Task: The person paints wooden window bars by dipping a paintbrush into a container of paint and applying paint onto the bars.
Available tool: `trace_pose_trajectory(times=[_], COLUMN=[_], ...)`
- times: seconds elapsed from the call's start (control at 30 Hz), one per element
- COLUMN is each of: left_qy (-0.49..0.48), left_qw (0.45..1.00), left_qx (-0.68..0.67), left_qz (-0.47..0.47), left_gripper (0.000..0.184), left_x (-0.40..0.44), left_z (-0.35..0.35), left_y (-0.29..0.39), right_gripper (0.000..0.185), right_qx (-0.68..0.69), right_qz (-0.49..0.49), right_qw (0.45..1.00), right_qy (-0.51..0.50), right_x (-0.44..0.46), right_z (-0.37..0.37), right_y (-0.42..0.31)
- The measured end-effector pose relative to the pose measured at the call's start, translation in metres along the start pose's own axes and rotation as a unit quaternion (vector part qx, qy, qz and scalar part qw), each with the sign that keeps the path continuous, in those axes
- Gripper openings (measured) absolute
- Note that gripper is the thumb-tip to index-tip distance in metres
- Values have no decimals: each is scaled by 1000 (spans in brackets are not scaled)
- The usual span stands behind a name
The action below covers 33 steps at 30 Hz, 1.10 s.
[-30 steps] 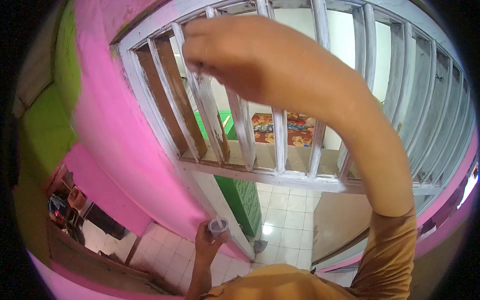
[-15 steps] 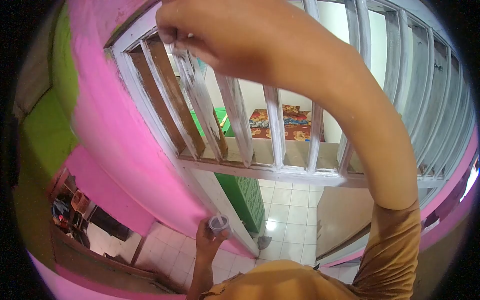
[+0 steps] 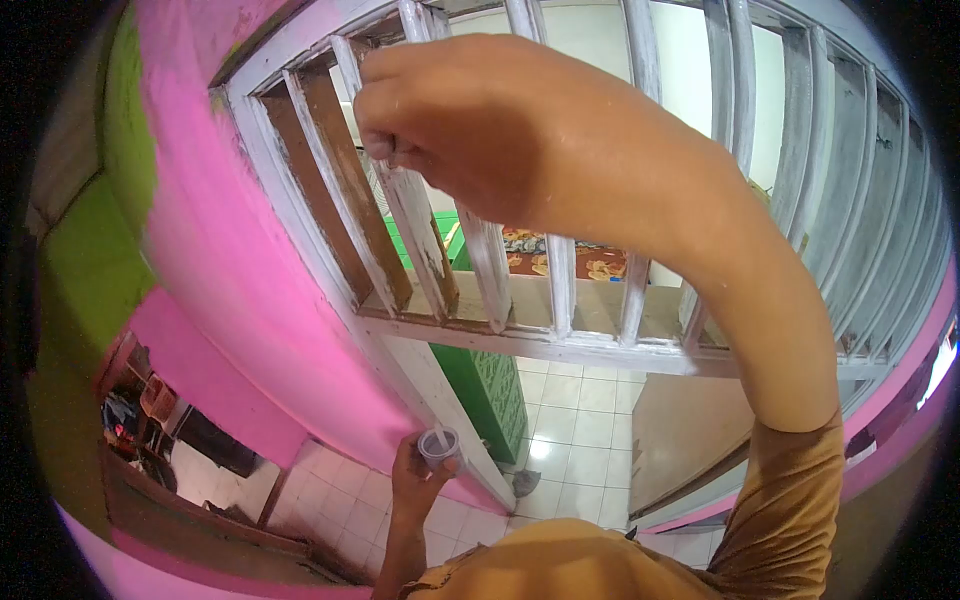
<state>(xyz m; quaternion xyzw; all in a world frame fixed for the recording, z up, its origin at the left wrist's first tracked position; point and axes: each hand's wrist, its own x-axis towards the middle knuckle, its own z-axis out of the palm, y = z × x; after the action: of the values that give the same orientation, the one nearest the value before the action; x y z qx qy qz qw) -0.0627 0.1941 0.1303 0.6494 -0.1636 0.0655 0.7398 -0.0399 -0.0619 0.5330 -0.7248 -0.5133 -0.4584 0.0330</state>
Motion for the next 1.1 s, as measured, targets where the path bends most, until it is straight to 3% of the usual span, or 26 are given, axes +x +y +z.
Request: trace_pose_trajectory(times=[0.13, 0.23, 0.3, 0.37, 0.43, 0.47, 0.6, 0.73, 0.8, 0.83, 0.93, 1.0, 1.1], left_qy=[1, -1, 1, 2, -6, -9, 0, -2, -4, -5, -2, -4, -10], left_qw=[1000, 1000, 1000, 1000, 1000, 1000, 1000, 1000, 1000, 1000, 1000, 1000, 1000], left_qx=[3, 2, -1, -2, 5, 7, 1, 5, 6, 6, -6, -1, 9], left_qz=[-2, -6, 1, 8, -6, -6, -7, -21, -20, -19, -18, -17, -12], left_gripper=[61, 62, 62, 62, 62, 62, 62, 62, 62, 62, 63, 64, 64], left_x=[2, 2, 2, 1, 1, 2, 1, 0, 0, -1, -1, -1, -1], left_z=[1, 1, 1, -1, -1, 0, 2, 1, 1, 2, 4, 2, 2], left_y=[4, 4, 0, -2, -3, -1, 2, -1, 0, 0, 0, -2, 0], right_gripper=[9, 16, 13, 13, 14, 15, 13, 15, 17, 17, 16, 14, 12], right_qx=[-49, -75, -44, -26, -109, -113, -99, -99, -247, -247, -222, -270, -219], right_qz=[67, 93, 12, 35, -13, 38, 7, 47, 72, 72, 30, -59, -81], right_qw=[996, 992, 999, 999, 992, 992, 995, 993, 965, 965, 974, 961, 972], right_qy=[-12, -35, -22, -29, 53, -41, -13, -41, -54, -53, -42, -13, 18], right_x=[11, 9, -2, -4, 5, 15, 14, 14, 22, 23, 28, 29, 26], right_z=[-21, -19, -4, 0, -1, -19, -21, -20, -22, -23, -24, -18, -29], right_y=[4, 9, 11, 10, 19, 24, 19, 7, 10, 10, 15, 24, 17])
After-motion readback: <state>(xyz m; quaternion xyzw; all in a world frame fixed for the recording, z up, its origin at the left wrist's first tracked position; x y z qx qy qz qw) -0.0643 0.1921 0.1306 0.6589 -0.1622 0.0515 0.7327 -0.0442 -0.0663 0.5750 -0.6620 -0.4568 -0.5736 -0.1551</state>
